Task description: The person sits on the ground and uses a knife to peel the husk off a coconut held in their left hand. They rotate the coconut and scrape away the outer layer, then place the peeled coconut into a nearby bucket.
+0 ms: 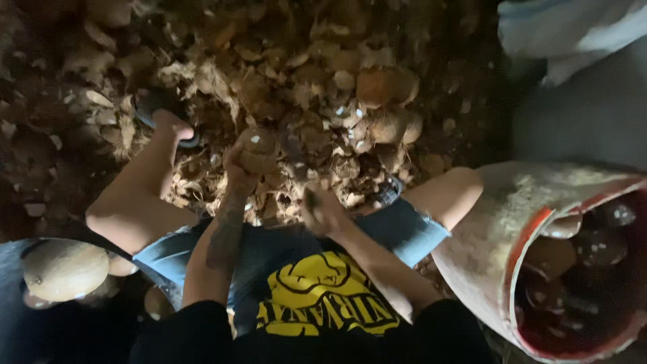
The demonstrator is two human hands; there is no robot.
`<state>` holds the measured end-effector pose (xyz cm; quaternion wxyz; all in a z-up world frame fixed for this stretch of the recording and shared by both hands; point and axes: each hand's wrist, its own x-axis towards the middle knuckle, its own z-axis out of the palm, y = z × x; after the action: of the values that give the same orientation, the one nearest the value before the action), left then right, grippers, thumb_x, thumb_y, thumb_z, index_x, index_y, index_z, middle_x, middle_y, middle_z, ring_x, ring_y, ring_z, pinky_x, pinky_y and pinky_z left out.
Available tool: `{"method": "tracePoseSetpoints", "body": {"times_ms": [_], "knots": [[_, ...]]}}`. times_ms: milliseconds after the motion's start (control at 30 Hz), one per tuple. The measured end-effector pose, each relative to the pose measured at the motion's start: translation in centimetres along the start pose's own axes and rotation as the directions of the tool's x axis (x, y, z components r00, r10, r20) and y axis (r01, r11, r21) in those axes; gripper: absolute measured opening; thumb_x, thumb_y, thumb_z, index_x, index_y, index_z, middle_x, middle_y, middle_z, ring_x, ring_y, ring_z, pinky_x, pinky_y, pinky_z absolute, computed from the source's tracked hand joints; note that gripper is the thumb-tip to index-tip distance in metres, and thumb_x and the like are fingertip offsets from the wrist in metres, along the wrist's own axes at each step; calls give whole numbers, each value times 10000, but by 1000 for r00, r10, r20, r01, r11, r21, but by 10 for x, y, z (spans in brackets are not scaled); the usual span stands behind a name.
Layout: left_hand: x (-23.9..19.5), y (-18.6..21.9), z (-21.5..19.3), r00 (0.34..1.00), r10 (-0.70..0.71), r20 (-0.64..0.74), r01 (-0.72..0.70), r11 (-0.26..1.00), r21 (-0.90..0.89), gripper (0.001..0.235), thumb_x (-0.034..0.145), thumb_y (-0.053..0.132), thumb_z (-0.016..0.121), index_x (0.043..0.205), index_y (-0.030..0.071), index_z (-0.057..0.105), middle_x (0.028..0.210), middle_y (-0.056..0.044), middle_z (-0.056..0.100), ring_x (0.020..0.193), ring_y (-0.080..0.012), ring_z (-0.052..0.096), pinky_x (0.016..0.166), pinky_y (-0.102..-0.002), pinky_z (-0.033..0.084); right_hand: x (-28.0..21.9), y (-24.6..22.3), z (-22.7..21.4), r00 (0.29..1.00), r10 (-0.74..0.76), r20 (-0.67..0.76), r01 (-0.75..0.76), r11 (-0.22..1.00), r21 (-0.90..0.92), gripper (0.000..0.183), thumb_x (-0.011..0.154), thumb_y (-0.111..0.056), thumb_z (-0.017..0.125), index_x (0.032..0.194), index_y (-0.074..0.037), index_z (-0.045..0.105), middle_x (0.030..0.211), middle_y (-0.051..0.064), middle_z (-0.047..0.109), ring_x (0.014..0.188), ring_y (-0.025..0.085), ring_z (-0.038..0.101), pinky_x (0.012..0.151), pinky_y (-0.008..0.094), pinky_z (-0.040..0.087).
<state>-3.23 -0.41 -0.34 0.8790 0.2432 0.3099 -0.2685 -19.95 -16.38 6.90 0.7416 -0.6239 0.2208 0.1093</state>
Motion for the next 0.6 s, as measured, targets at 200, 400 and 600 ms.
{"method": "tracePoseSetpoints", "body": {"times_ms": [200, 400, 600], "knots": [[4, 34, 6, 609, -108, 786, 209, 977, -28, 703, 964, 520, 542, 1284, -92, 673, 1137, -317, 735, 956, -462, 762, 1011, -546, 584, 13, 41, -5, 981, 196, 12, -178, 911, -371, 567, 1044, -416, 645, 1286, 92, 711, 1249, 307, 715, 1116, 414, 726, 915, 502, 565], [11, 14, -19, 893, 38, 448, -176, 947, 269, 460, 1110, 455, 545, 882, 75, 666, 462, -9, 403, 313, -69, 240, 322, -275, 254, -5, 20, -4, 954, -300, 29, 289, 883, -369, 395, 1003, -108, 538, 1298, 155, 537, 655, 76, 485, 528, 181, 457, 536, 367, 421], [-11, -3, -3, 987, -102, 123, 84, 987, 138, 410, 892, 487, 744, 1033, 112, 828, 961, -112, 794, 734, -233, 751, 650, -342, 592, -2, 41, -7, 998, -58, 38, 48, 972, 232, 246, 1039, -121, 478, 819, -61, 569, 556, -5, 502, 429, 45, 383, 509, 196, 399]]}}
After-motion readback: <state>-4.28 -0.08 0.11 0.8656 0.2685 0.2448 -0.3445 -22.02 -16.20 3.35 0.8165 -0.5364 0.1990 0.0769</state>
